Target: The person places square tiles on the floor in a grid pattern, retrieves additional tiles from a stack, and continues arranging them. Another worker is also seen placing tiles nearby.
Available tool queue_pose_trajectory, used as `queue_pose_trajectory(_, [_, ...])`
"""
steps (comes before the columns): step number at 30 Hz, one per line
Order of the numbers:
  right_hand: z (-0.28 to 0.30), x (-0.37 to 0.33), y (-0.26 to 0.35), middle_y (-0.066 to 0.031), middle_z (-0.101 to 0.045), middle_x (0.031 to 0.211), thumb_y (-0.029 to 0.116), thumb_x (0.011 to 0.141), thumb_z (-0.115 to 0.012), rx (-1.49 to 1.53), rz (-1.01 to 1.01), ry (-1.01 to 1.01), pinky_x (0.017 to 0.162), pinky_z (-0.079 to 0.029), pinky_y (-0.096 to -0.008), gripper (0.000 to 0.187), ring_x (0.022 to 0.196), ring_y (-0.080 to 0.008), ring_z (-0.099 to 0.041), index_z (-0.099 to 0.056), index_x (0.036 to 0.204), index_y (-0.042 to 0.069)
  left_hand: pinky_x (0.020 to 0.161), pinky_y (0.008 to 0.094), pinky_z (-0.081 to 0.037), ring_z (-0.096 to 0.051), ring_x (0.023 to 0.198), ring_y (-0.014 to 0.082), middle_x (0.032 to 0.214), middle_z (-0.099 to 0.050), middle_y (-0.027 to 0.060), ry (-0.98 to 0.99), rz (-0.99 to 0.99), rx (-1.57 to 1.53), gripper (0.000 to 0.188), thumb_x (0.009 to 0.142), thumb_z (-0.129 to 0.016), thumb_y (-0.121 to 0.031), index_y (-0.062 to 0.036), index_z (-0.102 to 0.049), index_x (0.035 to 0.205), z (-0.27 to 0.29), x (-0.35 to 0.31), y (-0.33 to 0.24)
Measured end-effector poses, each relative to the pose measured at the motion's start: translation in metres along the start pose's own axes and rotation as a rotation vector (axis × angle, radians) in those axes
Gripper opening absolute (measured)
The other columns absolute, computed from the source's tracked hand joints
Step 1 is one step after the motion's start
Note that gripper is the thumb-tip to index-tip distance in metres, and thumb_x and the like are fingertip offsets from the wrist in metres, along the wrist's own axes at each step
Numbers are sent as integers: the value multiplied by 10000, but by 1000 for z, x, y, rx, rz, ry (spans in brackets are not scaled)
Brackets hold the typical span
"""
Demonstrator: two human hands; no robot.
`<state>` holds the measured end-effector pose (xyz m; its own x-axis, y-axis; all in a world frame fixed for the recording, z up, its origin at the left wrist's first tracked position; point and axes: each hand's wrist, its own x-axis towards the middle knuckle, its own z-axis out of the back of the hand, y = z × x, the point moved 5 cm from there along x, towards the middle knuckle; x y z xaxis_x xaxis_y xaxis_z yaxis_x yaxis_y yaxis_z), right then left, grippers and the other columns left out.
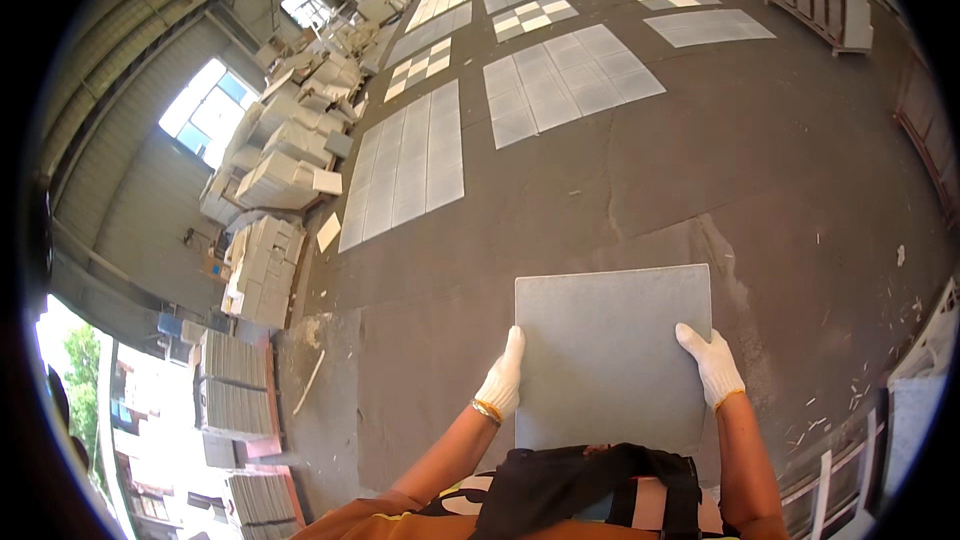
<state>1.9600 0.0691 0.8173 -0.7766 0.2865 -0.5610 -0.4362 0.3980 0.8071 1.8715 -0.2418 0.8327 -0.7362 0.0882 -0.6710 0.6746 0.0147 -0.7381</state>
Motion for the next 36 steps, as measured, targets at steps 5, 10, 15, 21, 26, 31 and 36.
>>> queue_pose_trajectory(5, [-19,105,83,-152,-614,1183,378,831,-739,-70,-54,32,928,-477,-375,666,1036,-235,-602,-513,1286,-53,1104,356,-319,-423,1323,254,1442,-456,176,-46,-3,-59,898,909,-472,-679,62,-409,1413,-36,77,-65])
queue_pose_trajectory(10, [-47,225,141,-150,-611,1197,383,835,-737,-83,-59,39,926,-478,-370,666,1048,-238,-599,-512,1296,-41,1088,357,-348,-420,1326,239,1461,-436,174,-31,-36,-49,910,902,-474,-692,57,-417,1415,-48,212,-114])
queue_pose_trajectory(15, [-60,347,185,-160,-610,1198,408,835,-730,-102,5,-58,890,-501,-376,698,1027,-245,-608,-497,1317,-41,1097,354,-335,-427,1321,237,1446,-455,173,99,7,-41,880,921,-468,-666,60,-418,1415,-91,328,-213])
queue_pose_trajectory(21, [-90,445,252,-153,-624,1176,400,833,-730,-42,-90,-40,892,-500,-365,673,1010,-243,-618,-526,1291,-50,1108,355,-305,-426,1316,250,1424,-471,184,-20,18,58,891,916,-476,-661,94,-423,1387,-108,431,-276])
queue_pose_trajectory(26, [-89,545,315,-165,-615,1193,427,828,-728,-95,-197,26,914,-491,-366,704,1053,-246,-608,-518,1300,-51,1024,355,-424,-520,1221,228,1361,-539,147,-28,120,-52,750,943,-505,-593,30,-490,1361,-156,506,-333])
queue_pose_trajectory(31, [-105,642,362,-181,-596,1218,457,814,-733,-252,-293,42,937,-479,-376,779,1083,-256,-593,-473,1332,-63,997,361,-448,-538,1199,237,1350,-547,145,-157,122,-156,738,937,-523,-586,26,-503,1349,-179,570,-353])
queue_pose_trajectory(36, [-117,709,377,-181,-592,1226,457,812,-731,-308,-358,-1,946,-475,-387,791,1090,-260,-590,-460,1345,-61,1020,364,-431,-525,1220,236,1366,-536,149,-99,224,-261,740,936,-532,-576,33,-496,1355,-193,625,-385])
